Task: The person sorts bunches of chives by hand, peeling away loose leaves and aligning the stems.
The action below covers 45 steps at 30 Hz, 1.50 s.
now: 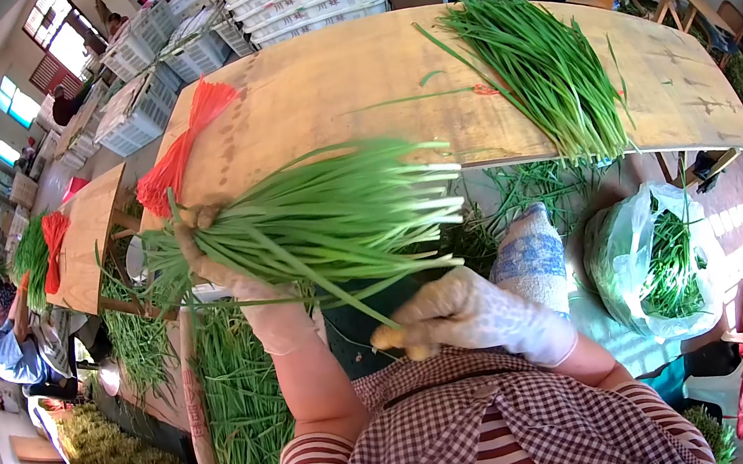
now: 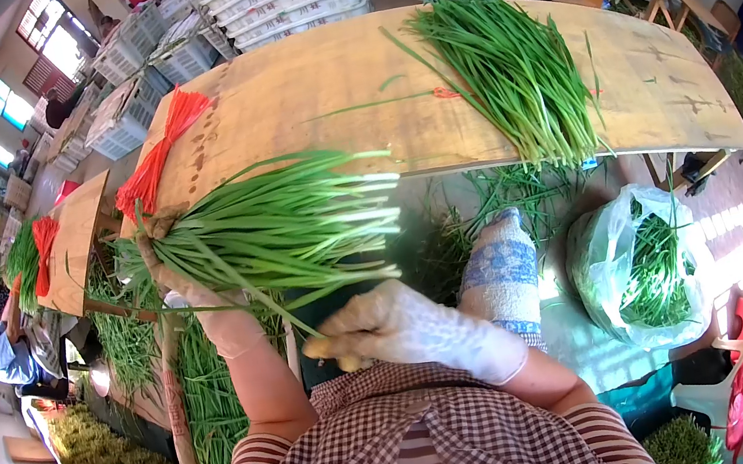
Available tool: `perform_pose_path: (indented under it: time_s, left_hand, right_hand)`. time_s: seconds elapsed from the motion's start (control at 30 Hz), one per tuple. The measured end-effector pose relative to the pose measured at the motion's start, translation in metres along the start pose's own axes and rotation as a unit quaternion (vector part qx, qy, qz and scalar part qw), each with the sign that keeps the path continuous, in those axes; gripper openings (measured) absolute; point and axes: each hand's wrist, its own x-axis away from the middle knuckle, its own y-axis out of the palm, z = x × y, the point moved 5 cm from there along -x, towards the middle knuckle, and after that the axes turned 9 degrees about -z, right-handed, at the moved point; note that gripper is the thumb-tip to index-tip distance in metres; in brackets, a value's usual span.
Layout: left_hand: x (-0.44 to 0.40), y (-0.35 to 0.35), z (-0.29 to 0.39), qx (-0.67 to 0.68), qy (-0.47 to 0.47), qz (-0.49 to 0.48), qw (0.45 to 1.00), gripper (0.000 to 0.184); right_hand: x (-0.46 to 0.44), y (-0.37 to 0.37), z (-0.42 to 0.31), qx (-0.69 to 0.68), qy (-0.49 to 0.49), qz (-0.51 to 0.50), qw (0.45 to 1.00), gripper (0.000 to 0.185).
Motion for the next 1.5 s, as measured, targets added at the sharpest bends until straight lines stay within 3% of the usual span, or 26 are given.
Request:
perform_pose_path:
  time_s: [0.03, 0.1, 0.13, 0.17, 0.23, 0.27, 0.37, 0.4, 0.47, 0.63, 0.67, 0.7, 0.77, 0.83, 0.87, 1.03, 1.13, 1.2, 1.3, 1.4, 1.5]
  left_hand:
    - [0.005, 0.012, 0.001, -0.024, 0.013, -0.008, 1.0, 0.025]
    - [-0.001, 0.003, 0.014, 0.037, -0.004, -0.043, 0.998, 0.024]
    - [-0.001, 0.0, 0.018, 0.068, -0.01, -0.061, 0.996, 0.023]
    - [0.005, 0.007, 0.02, 0.002, 0.004, -0.044, 0.999, 0.022]
    - [0.003, -0.002, 0.025, -0.015, 0.053, -0.019, 0.998, 0.023]
    - [0.003, -0.003, 0.026, -0.024, 0.076, -0.007, 0.997, 0.024]
    - [0.008, -0.004, 0.017, 0.0, 0.014, -0.02, 1.0, 0.028]
    - [0.006, -0.004, 0.014, 0.001, -0.006, -0.037, 0.999, 0.029]
    - [0.01, 0.006, 0.006, -0.017, 0.014, 0.009, 1.0, 0.029]
    - [0.008, -0.014, 0.008, 0.024, 0.008, 0.005, 1.0, 0.024]
    - [0.005, 0.003, 0.009, 0.045, 0.002, -0.007, 0.999, 0.023]
    - [0.015, 0.016, 0.003, -0.018, 0.025, 0.033, 0.999, 0.02]
    - [0.004, -0.006, 0.013, -0.033, 0.022, -0.029, 0.999, 0.02]
    - [0.001, -0.012, 0.014, 0.044, 0.027, -0.017, 0.999, 0.019]
    - [0.001, -0.012, 0.012, 0.088, 0.022, -0.009, 0.996, 0.018]
    - [0.004, -0.001, 0.013, 0.056, 0.08, 0.008, 0.995, 0.015]
    - [0.005, 0.002, 0.015, 0.054, 0.077, 0.006, 0.996, 0.013]
    - [0.004, 0.001, 0.015, 0.05, 0.066, 0.004, 0.997, 0.013]
    - [0.005, 0.001, 0.015, 0.046, 0.06, 0.025, 0.997, 0.014]
    - [0.001, 0.004, 0.018, 0.053, 0.062, 0.006, 0.997, 0.015]
    - [-0.002, -0.003, 0.021, 0.021, 0.072, 0.011, 0.997, 0.017]
  right_hand:
    - [0.008, -0.004, 0.012, -0.003, -0.011, -0.015, 1.0, 0.022]
    - [0.027, -0.028, 0.062, -0.135, 0.039, 0.02, 0.99, 0.023]
    - [0.034, -0.048, 0.079, 0.215, 0.041, 0.1, 0.971, 0.024]
    - [0.039, -0.057, 0.077, 0.343, 0.068, 0.168, 0.922, 0.022]
    - [0.052, -0.074, 0.072, 0.554, 0.173, 0.294, 0.76, 0.018]
    - [0.06, -0.075, 0.044, 0.461, -0.02, 0.41, 0.787, 0.016]
    - [0.051, -0.047, -0.032, 0.551, -0.209, 0.411, 0.696, 0.02]
    - [0.044, -0.039, -0.034, 0.588, -0.212, 0.43, 0.651, 0.026]
    - [0.027, -0.039, -0.03, 0.617, -0.176, 0.425, 0.639, 0.029]
    - [0.008, -0.043, -0.027, 0.573, -0.208, 0.416, 0.674, 0.026]
    - [0.004, -0.054, -0.018, 0.459, -0.16, 0.428, 0.761, 0.024]
    - [-0.003, -0.061, -0.006, 0.336, -0.115, 0.424, 0.833, 0.022]
    - [-0.014, -0.061, 0.004, 0.407, -0.09, 0.403, 0.815, 0.02]
    - [-0.016, -0.046, -0.004, 0.604, -0.154, 0.396, 0.674, 0.02]
    - [-0.012, -0.038, -0.013, 0.62, -0.196, 0.397, 0.648, 0.02]
    - [-0.011, -0.028, 0.0, 0.567, -0.198, 0.408, 0.687, 0.026]
    - [-0.006, -0.03, -0.002, 0.479, -0.167, 0.395, 0.766, 0.025]
    - [-0.006, -0.038, 0.012, 0.318, -0.167, 0.37, 0.857, 0.019]
    - [-0.003, -0.04, 0.025, 0.055, -0.176, 0.328, 0.926, 0.014]
    - [0.004, -0.041, 0.025, 0.073, -0.19, 0.297, 0.933, 0.013]
    - [0.01, -0.036, 0.009, 0.289, -0.169, 0.309, 0.89, 0.015]
